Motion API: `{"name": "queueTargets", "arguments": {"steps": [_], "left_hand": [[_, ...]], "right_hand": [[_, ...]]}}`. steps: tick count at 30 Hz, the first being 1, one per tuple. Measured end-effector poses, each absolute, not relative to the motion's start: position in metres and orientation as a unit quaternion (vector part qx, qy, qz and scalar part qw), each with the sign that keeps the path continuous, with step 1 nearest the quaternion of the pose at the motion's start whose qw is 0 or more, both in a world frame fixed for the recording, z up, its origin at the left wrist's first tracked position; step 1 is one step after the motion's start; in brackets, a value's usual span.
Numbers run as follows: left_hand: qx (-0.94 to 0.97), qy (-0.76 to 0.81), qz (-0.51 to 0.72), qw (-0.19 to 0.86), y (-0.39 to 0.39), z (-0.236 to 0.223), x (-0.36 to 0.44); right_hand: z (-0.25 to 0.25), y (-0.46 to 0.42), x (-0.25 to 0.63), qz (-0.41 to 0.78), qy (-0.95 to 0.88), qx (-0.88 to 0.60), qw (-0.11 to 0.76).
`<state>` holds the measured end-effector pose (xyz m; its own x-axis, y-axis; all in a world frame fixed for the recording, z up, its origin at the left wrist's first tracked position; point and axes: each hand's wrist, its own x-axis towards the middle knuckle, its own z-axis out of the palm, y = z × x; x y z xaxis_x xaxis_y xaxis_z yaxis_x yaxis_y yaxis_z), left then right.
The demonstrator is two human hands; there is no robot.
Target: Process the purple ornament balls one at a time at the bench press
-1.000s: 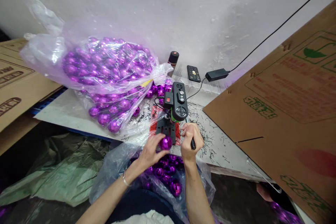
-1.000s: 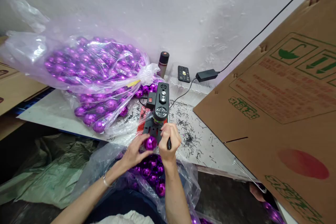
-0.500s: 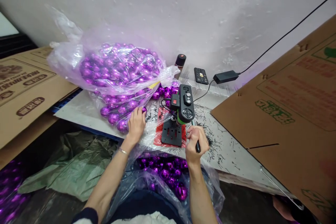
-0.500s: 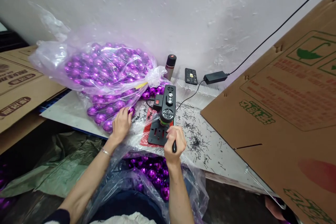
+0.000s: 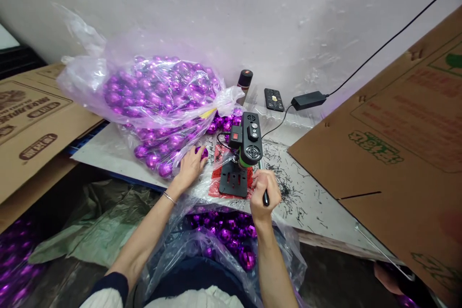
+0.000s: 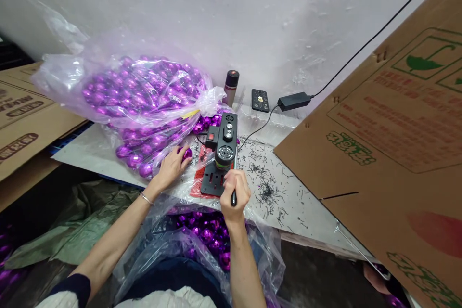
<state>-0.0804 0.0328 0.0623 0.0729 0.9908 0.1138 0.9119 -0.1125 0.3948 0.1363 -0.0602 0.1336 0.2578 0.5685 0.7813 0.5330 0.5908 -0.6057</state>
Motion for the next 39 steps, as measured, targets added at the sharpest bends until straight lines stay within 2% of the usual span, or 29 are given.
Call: {"name": "queueTargets", "arguments": {"steps": [3, 7, 10, 14, 17, 21, 29, 39], "left_hand": [[0.659, 0.643, 0.305, 0.244, 0.031, 0.060, -0.084], [0.448, 0.578, 0.470, 0.495, 0.027, 0.071, -0.083], [0.319, 0.475, 0.498, 0.652, 0.014, 0.080, -0.077], [0.225, 0.394, 0.502, 0.736, -0.004, 0.080, -0.063], [0.204, 0.397, 0.503, 0.740, -0.012, 0.072, -0.047], [0.239, 0.432, 0.521, 0.696, -0.016, 0.054, -0.024], [0.442, 0.474, 0.552, 0.525, -0.018, 0.021, 0.013], [0.643, 0.489, 0.492, 0.325, -0.020, 0.012, 0.004]], "right_hand": [[0.134, -0.061, 0.136, 0.014, -0.604, -0.453, 0.656], [0.140, -0.061, 0.137, 0.029, -0.607, -0.450, 0.655], [0.152, -0.059, 0.139, 0.044, -0.609, -0.449, 0.653], [0.171, -0.057, 0.141, 0.068, -0.609, -0.465, 0.639], [0.178, -0.057, 0.141, 0.079, -0.614, -0.475, 0.626], [0.178, -0.059, 0.142, 0.081, -0.616, -0.478, 0.620], [0.179, -0.061, 0.142, 0.081, -0.622, -0.480, 0.613], [0.171, -0.063, 0.141, 0.073, -0.620, -0.485, 0.612]]}}
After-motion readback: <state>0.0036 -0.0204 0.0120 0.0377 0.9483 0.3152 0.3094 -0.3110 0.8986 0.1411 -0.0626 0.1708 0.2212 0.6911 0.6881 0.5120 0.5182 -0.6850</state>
